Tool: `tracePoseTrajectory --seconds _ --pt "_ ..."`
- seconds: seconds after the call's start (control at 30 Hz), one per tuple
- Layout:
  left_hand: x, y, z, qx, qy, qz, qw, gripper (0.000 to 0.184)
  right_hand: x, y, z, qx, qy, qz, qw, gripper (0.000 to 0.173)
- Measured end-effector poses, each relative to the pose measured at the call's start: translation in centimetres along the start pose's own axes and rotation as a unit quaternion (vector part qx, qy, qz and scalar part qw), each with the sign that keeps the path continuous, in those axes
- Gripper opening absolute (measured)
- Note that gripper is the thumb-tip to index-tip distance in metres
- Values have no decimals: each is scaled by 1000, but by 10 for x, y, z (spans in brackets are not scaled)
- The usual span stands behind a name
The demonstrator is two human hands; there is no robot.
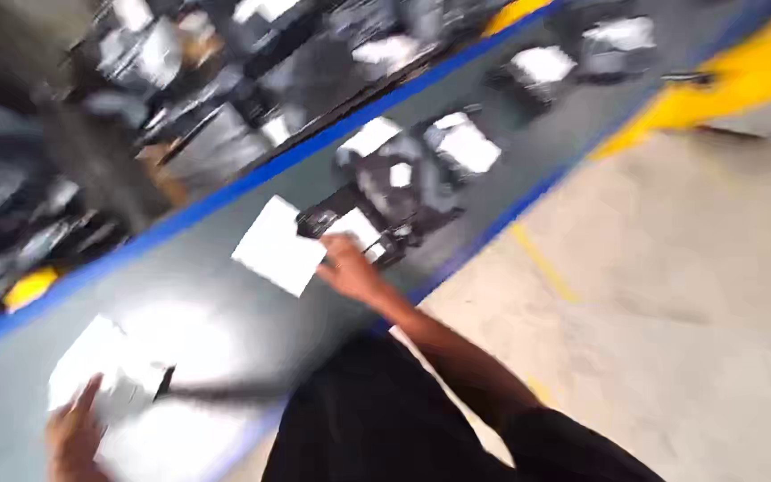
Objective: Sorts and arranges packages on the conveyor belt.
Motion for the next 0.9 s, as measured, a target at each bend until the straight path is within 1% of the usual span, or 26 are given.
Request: tracePoseTrajectory --seconds 0.03,0.07,0.13,0.23,0.33,0.4,0.47,0.5,0.53,0.57,0.6,0.63,0.67,0.7,0.73,0.77,0.8,0.83,0.87,0.9 --pt "-4 14 25 30 65 -35 997 58 -4 -5 -10 12 22 22 999 58" --pt "-12 21 43 68 100 -59 991 54 -6 -10 -16 37 40 39 998 60" --pt "0 38 67 86 125 -108 983 49 6 -28 -13 93 70 79 990 63" --pt "41 57 74 149 103 -139 974 46 22 -59 4 129 119 95 980 55" --pt "61 66 63 207 54 -114 970 39 28 -73 17 130 135 76 979 52" --pt "61 73 57 217 25 -89 972 38 30 -77 21 136 139 67 979 51" --pt "53 90 55 195 10 -104 975 41 33 -81 24 143 131 64 979 50" --pt "45 100 54 152 4 -127 980 47 33 -82 26 146 127 62 979 49" --pt "36 108 50 73 -1 -152 986 61 33 -85 29 151 123 60 979 50" --pt "27 110 40 -37 -8 -171 985 79 33 -89 34 153 124 55 979 50" --pt "14 102 24 -142 -31 -183 972 97 33 -95 39 153 124 50 979 50" --pt "2 78 3 -222 -72 -193 953 104 35 -100 43 156 122 47 979 51" --pt "-5 44 -17 -266 -118 -187 938 104 37 -110 52 154 121 47 979 51" --pt "-12 2 -35 -291 -153 -145 933 101 37 -125 64 147 120 49 981 50" --pt "-17 -44 -45 -320 -186 -94 924 96 39 -139 77 142 113 52 982 50" --pt "-19 -94 -52 -343 -222 -52 911 94 41 -144 85 143 100 50 983 50" --pt "-20 -130 -56 -358 -263 -32 895 92 41 -144 91 144 91 44 984 51" --pt "-24 -140 -47 -366 -284 -25 886 89 43 -150 100 140 90 39 985 51" --pt "-31 -125 -29 -374 -283 -28 882 87 45 -160 111 134 95 37 986 51" --pt "-42 -93 -6 -389 -268 -38 881 86 46 -170 122 132 104 36 985 51"
Point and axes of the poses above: each hand's wrist, its own x-axis away from the middle knuckle, its own y-axis out of the back of the hand, z = x × y, the point moved 10 cm from there along -x, towards the middle knuckle, and after that the axes turned 2 degrees about -x, right-handed, at the moved point
